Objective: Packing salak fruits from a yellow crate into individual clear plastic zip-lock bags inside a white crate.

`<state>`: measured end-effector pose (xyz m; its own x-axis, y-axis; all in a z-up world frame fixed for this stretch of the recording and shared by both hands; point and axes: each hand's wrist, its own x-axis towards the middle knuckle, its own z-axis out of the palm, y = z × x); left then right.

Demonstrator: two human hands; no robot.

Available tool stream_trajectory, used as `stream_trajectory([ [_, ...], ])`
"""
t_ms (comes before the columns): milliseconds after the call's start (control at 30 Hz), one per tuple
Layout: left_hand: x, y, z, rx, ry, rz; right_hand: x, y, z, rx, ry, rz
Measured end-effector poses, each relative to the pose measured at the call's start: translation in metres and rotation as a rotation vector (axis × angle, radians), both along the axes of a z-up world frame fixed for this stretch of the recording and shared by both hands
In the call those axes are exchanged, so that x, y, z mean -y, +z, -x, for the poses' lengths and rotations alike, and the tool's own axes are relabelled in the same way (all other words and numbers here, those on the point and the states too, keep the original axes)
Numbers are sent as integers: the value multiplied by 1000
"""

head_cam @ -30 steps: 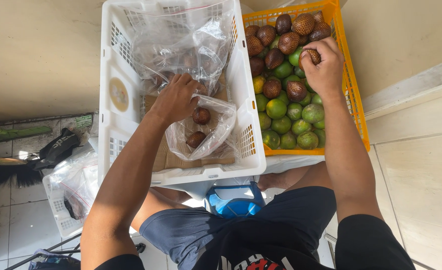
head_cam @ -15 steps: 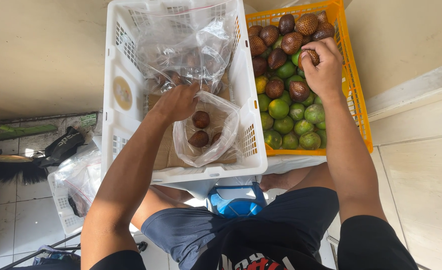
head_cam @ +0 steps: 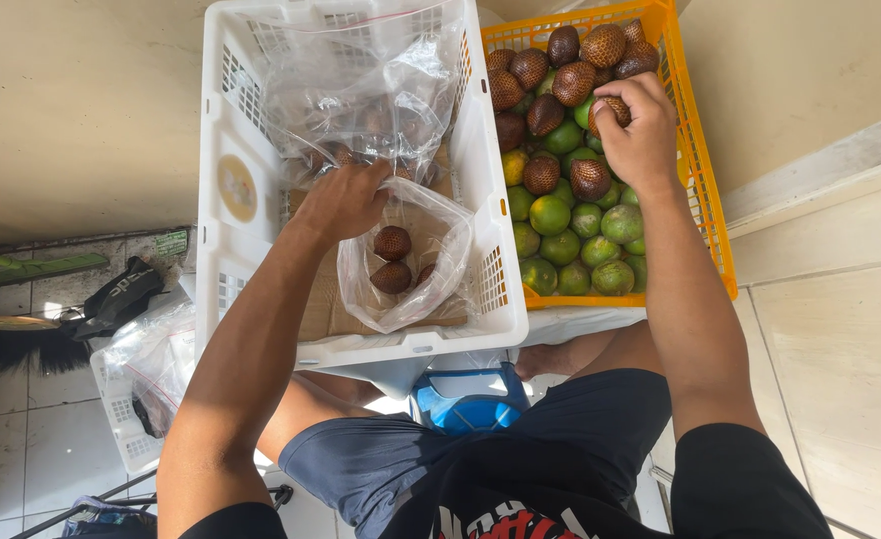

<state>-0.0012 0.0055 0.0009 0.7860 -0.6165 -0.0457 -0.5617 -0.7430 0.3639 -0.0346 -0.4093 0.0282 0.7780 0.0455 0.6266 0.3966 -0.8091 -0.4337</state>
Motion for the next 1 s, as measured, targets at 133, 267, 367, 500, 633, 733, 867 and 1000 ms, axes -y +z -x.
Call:
stream_trajectory([
  [133,-1,0,0,10,-1,4,-4,1,3,-82,58,8],
  [267,-2,-2,-1,31,-7,7,-5,2,3,-126,97,52],
  [367,-2,-5,-2,46,-2,3,-3,2,2,-126,116,61],
  [500,-1,0,0,21,12,-14,3,-2,1,-117,119,94],
  [633,-1,2,0,25,0,-15,5,1,2,-125,108,95],
  [733,0,5,1,-8,3,-15,7,1,3,-183,72,81],
  [867,0,4,1,7,10,-28,16,-3,0,-128,43,41],
  [1000,1,7,2,-4,16,-27,19,0,-1,-54,11,-39],
])
